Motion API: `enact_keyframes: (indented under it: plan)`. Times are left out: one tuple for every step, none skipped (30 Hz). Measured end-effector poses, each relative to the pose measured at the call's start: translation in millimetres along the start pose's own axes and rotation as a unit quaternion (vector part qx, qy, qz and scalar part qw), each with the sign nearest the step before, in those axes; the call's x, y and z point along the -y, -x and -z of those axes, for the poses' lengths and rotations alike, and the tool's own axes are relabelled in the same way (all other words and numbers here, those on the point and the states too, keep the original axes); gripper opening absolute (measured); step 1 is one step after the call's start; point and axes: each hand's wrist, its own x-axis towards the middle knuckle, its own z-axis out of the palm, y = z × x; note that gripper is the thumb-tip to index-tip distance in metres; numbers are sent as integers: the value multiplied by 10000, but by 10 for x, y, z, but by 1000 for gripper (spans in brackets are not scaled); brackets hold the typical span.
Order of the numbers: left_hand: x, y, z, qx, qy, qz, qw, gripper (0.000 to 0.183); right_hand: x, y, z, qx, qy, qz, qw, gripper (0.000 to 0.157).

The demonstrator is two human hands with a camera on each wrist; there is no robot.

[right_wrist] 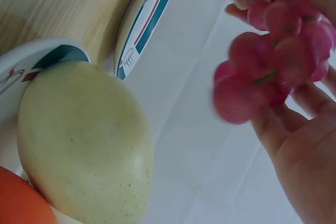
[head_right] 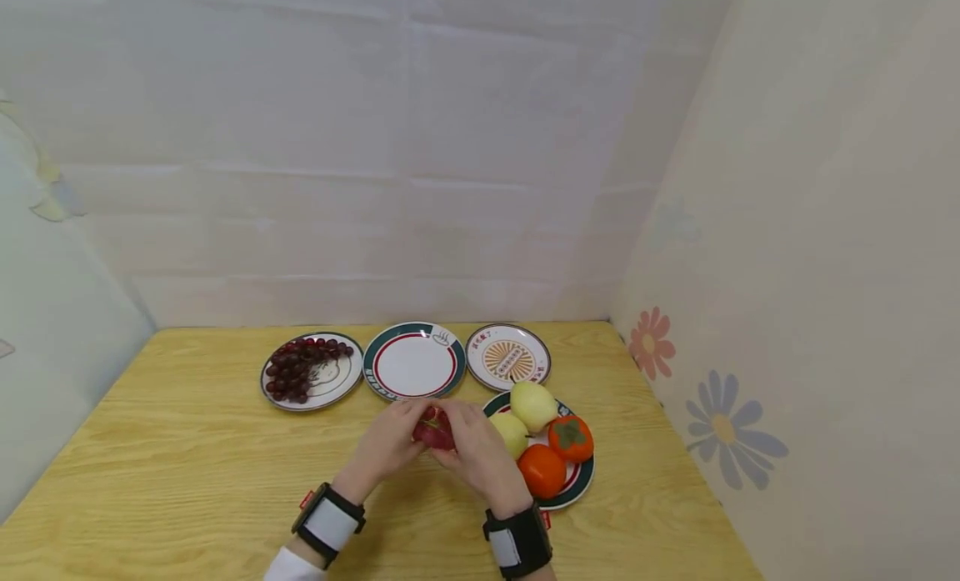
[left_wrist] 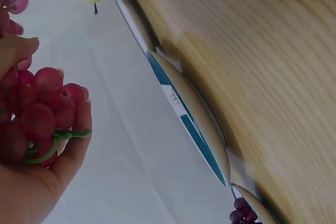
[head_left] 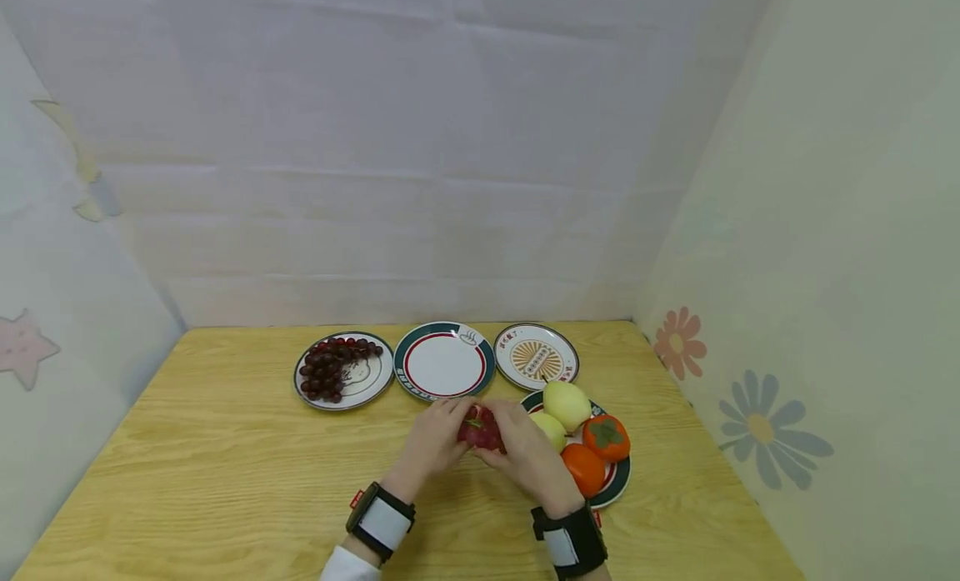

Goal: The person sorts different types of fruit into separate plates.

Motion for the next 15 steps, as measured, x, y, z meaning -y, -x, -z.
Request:
enact_keyframes:
  plan:
    - [32, -8, 10, -20, 85, 122, 9999, 53, -18, 2, 10, -39, 60, -35, 10000, 63]
    - [73, -16, 19, -27, 140, 307, 9994, 51, -41, 9, 22, -86, 87, -108, 9999, 64]
    - [124, -25, 37, -55, 155, 535, 9984, 48, -67, 18, 36, -133, 149, -212, 9996, 64]
    - [185, -34, 60, -89, 167, 817, 9965, 47, -98, 31, 53, -189, 192, -341, 9991, 63]
    - [259, -46, 86, -145, 180, 1139, 9932, 45, -131, 47, 73, -245, 205, -472, 9984, 62]
    - [349, -58, 104, -219, 151, 1470, 9888, 44, -169, 64, 91, -282, 230, -607, 9975, 61]
    - [454, -70, 121, -297, 138, 1791, 9833, 43, -209, 85, 109, -317, 231, -742, 9965, 60]
    - [563, -79, 134, -399, 86, 2113, 9766, 42, -250, 107, 125, -351, 199, -856, 9955, 59]
    - [680, -89, 146, -540, 78, 2398, 9693, 42, -288, 128, 140, -378, 235, -942, 9946, 57]
    - [796, -99, 152, -692, 90, 2654, 9616, 41, -328, 148, 150, -423, 234, -981, 9940, 57]
    - [908, -106, 151, -852, 107, 2881, 9537, 41, -366, 167, 156, -460, 260, -1000, 9936, 56]
    - [1012, -109, 146, -981, 103, 3080, 9463, 41, -399, 184, 162, -498, 272, -992, 9935, 55]
    - [1102, -108, 141, -1072, 85, 3264, 9391, 42, -428, 198, 168, -535, 278, -964, 9935, 55]
    - [1179, -105, 131, -1141, 43, 3433, 9323, 43, -451, 211, 174, -584, 293, -914, 9937, 54]
    - [1242, -99, 120, -1157, 3, 3575, 9267, 45, -470, 220, 180, -623, 308, -863, 9938, 53]
